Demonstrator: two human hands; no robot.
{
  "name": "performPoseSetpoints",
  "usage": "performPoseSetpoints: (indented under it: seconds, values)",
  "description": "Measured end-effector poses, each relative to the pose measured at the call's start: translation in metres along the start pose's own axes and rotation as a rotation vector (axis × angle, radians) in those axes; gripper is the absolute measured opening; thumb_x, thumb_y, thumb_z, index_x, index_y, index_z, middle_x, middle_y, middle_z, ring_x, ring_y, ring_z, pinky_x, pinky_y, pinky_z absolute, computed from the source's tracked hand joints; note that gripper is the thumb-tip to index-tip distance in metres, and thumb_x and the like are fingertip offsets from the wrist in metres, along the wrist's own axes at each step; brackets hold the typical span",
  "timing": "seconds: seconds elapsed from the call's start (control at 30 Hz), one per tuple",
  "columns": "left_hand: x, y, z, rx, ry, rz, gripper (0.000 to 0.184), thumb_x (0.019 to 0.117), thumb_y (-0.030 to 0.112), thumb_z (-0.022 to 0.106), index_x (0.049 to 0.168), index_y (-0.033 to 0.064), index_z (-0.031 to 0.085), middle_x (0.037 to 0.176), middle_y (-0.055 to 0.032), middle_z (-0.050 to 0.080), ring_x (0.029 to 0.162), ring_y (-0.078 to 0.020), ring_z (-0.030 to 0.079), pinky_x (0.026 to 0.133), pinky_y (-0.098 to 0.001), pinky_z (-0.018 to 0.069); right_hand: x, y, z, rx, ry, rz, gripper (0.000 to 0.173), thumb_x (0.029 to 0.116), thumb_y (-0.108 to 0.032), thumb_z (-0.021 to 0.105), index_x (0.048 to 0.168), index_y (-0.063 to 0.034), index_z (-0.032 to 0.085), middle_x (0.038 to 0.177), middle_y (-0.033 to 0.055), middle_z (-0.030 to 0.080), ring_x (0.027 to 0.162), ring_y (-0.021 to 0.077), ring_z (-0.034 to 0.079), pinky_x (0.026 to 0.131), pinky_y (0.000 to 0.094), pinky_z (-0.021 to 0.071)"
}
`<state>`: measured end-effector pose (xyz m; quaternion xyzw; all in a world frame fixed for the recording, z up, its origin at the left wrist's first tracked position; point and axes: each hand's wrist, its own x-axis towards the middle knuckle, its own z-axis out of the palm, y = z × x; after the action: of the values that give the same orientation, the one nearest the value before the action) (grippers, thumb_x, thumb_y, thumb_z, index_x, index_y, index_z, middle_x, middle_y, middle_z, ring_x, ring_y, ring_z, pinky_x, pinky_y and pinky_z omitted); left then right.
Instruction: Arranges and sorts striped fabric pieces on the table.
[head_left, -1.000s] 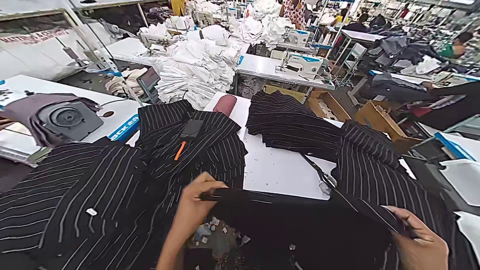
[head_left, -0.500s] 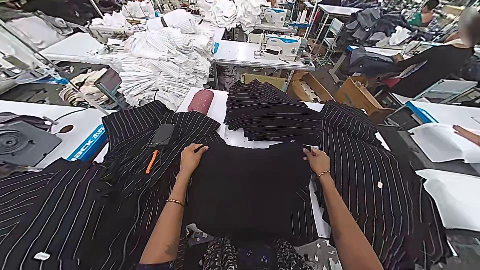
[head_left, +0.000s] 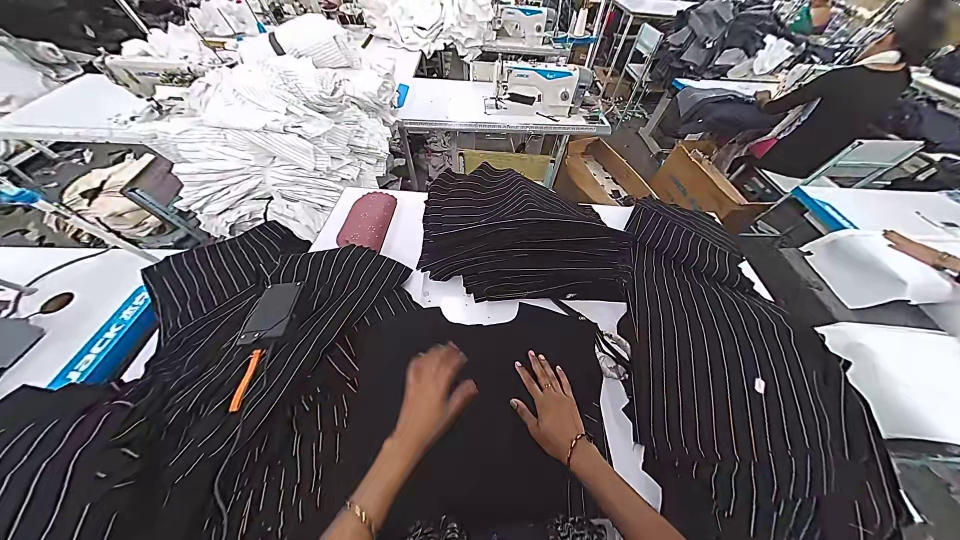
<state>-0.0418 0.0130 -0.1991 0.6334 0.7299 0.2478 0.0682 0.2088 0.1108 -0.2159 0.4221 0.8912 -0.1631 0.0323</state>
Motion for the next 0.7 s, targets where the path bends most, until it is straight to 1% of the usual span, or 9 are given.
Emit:
performPoseSetpoints:
  seconds: [0.07, 0.1, 0.13, 0.23, 0.3, 0.47, 0.6, 0.67, 0.7]
  values:
    - [-0.042, 0.022, 0.032, -0.041, -0.152, 0.184, 0.074, 0.0896, 0.066, 0.060, 0.139, 0.0111, 0.064, 0.151, -0.0113, 0.055, 0.141, -0.0323, 0.051, 0.114, -0.0662, 0.0343, 0.003, 0.001, 0.002, -0.003, 0.045, -0.011, 0.071, 0.1020, -0.065, 0.035, 0.160, -0.0250, 0.038, 0.169, 0.0085, 0.026, 0.157, 0.0308, 0.024, 0.124, 0.0605, 0.0149]
    - [-0.058, 0.027, 0.040, -0.041, -0.225, 0.193, 0.078, 0.0899, 0.066, 0.060, 0.146, 0.0118, 0.057, 0.157, -0.0089, 0.048, 0.146, -0.0302, 0.045, 0.116, -0.0663, 0.0303, 0.003, 0.001, 0.003, -0.009, 0.057, -0.012, 0.072, 0.1013, -0.066, 0.035, 0.160, -0.0250, 0.038, 0.169, 0.0084, 0.027, 0.156, 0.0312, 0.024, 0.124, 0.0617, 0.0147]
    - [-0.068, 0.029, 0.044, -0.036, -0.243, 0.180, 0.074, 0.0920, 0.060, 0.061, 0.149, 0.0125, 0.055, 0.159, -0.0074, 0.046, 0.147, -0.0295, 0.043, 0.116, -0.0674, 0.0280, 0.002, 0.002, 0.003, -0.016, 0.062, -0.011, 0.073, 0.1007, -0.067, 0.035, 0.160, -0.0248, 0.038, 0.169, 0.0087, 0.027, 0.157, 0.0317, 0.024, 0.124, 0.0630, 0.0143]
    - [-0.074, 0.027, 0.047, 0.007, -0.134, 0.160, 0.052, 0.0938, 0.034, 0.060, 0.142, 0.0157, 0.062, 0.152, -0.0051, 0.055, 0.141, -0.0289, 0.051, 0.111, -0.0732, 0.0298, -0.004, 0.002, 0.005, -0.032, 0.105, 0.002, 0.080, 0.0977, -0.072, 0.036, 0.160, -0.0212, 0.039, 0.168, 0.0120, 0.028, 0.155, 0.0352, 0.026, 0.122, 0.0666, 0.0156]
    - [-0.074, 0.023, 0.053, 0.052, -0.058, 0.187, 0.051, 0.0932, 0.030, 0.054, 0.142, 0.0180, 0.063, 0.151, -0.0029, 0.057, 0.140, -0.0259, 0.053, 0.109, -0.0750, 0.0291, -0.016, 0.008, 0.005, -0.030, 0.131, 0.002, 0.082, 0.0961, -0.073, 0.038, 0.159, -0.0197, 0.042, 0.167, 0.0140, 0.031, 0.154, 0.0376, 0.028, 0.120, 0.0692, 0.0178]
    - [-0.076, 0.017, 0.050, 0.041, -0.081, 0.214, 0.058, 0.0938, 0.045, 0.054, 0.144, 0.0178, 0.060, 0.152, 0.0001, 0.055, 0.142, -0.0212, 0.050, 0.112, -0.0736, 0.0255, -0.072, 0.050, 0.015, -0.062, 0.244, 0.008, 0.085, 0.0952, -0.074, 0.033, 0.153, -0.0153, 0.050, 0.161, 0.0166, 0.041, 0.147, 0.0404, 0.041, 0.116, 0.0676, 0.0300]
    - [-0.075, 0.016, 0.049, 0.004, -0.153, 0.234, 0.079, 0.0909, 0.069, 0.052, 0.149, 0.0151, 0.055, 0.156, -0.0024, 0.050, 0.146, -0.0231, 0.045, 0.114, -0.0752, 0.0197, -0.090, 0.073, 0.013, -0.056, 0.264, 0.086, 0.095, 0.0948, -0.075, 0.031, 0.155, -0.0029, 0.044, 0.162, 0.0168, 0.039, 0.148, 0.0387, 0.041, 0.118, 0.0628, 0.0300]
    - [-0.077, 0.021, 0.039, -0.087, -0.305, 0.174, 0.084, 0.0901, 0.064, 0.060, 0.154, 0.0109, 0.047, 0.160, -0.0074, 0.044, 0.149, -0.0255, 0.040, 0.118, -0.0666, 0.0225, -0.094, 0.066, 0.011, -0.071, 0.282, 0.202, 0.098, 0.0941, -0.075, 0.034, 0.155, 0.0016, 0.040, 0.163, 0.0192, 0.037, 0.149, 0.0400, 0.037, 0.119, 0.0639, 0.0273]
    - [-0.076, 0.026, 0.030, -0.143, -0.454, 0.091, 0.083, 0.0931, 0.056, 0.064, 0.158, 0.0116, 0.039, 0.163, -0.0090, 0.040, 0.149, -0.0258, 0.040, 0.121, -0.0543, 0.0317, -0.095, 0.058, 0.009, -0.072, 0.295, 0.257, 0.097, 0.0943, -0.073, 0.037, 0.155, 0.0035, 0.040, 0.163, 0.0221, 0.036, 0.150, 0.0426, 0.035, 0.119, 0.0673, 0.0243]
